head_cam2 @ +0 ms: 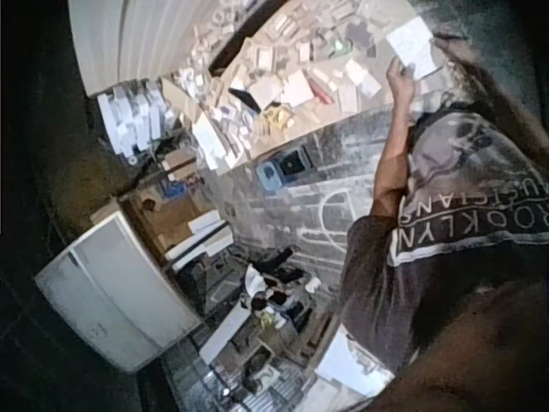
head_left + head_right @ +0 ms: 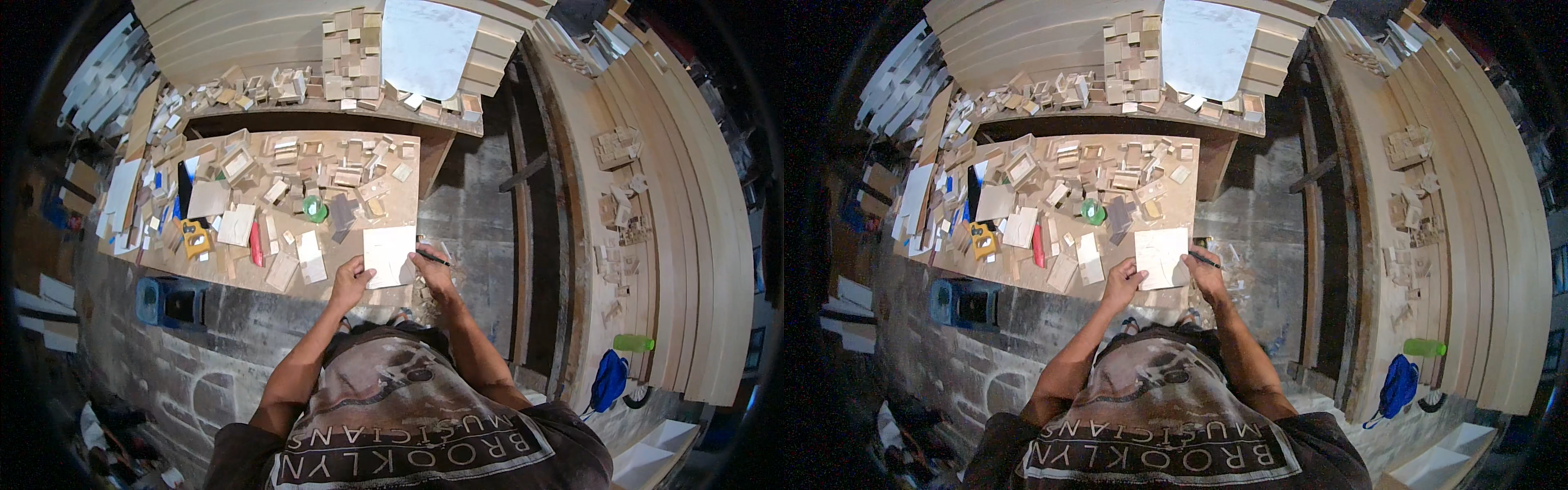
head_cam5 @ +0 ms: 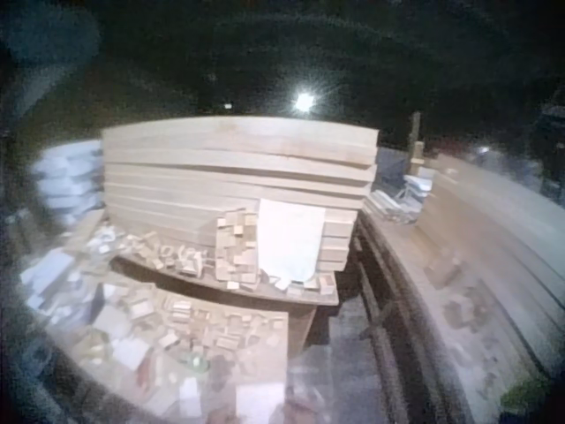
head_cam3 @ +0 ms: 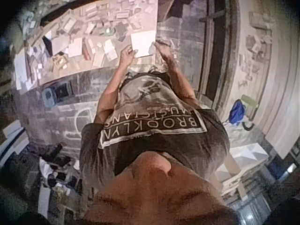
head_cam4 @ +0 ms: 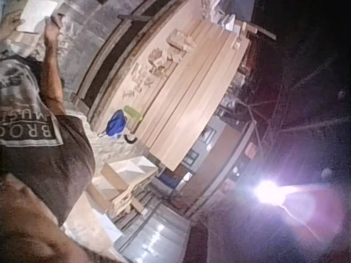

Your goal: The person marks a wood piece with a pencil, holds it against a wooden block on a workbench, and cuts a section off using a handsaw. They then place the cut wood piece onto a small wooden assembly.

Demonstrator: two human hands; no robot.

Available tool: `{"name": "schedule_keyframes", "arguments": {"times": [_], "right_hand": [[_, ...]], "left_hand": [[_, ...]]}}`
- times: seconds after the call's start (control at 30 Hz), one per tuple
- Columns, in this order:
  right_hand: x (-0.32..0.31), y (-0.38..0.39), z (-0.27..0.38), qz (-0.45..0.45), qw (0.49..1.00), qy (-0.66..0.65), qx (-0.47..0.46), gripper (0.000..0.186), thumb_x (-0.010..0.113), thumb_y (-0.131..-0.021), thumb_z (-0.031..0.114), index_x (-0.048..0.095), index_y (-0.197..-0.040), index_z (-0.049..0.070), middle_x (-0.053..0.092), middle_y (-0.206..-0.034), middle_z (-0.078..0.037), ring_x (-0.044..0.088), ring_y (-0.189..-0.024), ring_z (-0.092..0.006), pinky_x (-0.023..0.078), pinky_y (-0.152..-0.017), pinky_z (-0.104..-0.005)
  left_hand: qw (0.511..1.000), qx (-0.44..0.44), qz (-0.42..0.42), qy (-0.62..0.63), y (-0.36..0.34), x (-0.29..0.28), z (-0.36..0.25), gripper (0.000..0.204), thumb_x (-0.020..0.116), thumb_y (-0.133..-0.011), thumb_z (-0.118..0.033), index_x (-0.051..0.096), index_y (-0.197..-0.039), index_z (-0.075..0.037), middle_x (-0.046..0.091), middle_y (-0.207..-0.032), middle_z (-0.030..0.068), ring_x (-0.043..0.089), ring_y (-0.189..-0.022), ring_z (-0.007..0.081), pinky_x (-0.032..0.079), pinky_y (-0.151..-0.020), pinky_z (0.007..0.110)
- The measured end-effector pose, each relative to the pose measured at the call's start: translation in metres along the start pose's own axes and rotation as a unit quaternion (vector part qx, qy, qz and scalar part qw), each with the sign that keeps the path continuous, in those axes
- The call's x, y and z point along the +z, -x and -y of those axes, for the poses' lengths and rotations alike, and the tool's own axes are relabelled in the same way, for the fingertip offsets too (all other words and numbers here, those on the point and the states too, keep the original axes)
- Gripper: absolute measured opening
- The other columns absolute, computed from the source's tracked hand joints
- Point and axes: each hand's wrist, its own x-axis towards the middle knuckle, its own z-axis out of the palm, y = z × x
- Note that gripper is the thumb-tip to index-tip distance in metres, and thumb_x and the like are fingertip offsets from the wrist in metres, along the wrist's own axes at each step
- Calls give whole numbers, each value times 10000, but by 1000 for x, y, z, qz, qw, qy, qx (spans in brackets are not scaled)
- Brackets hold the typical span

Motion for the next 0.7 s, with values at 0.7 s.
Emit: {"name": "schedule_keyframes", "arguments": {"times": [0.7], "right_hand": [[2,-24,-75,86,969,184,-139,577,578,-908,-45,462,-1471,1,600,-1340,-172,632,-1101,-238,498,-965,-339]], "left_hand": [[871,56,-205,-442,-20,-5,45,224,732,-849,-130,692,-964,58,699,-839,209,678,-777,379,525,-731,457]]}}
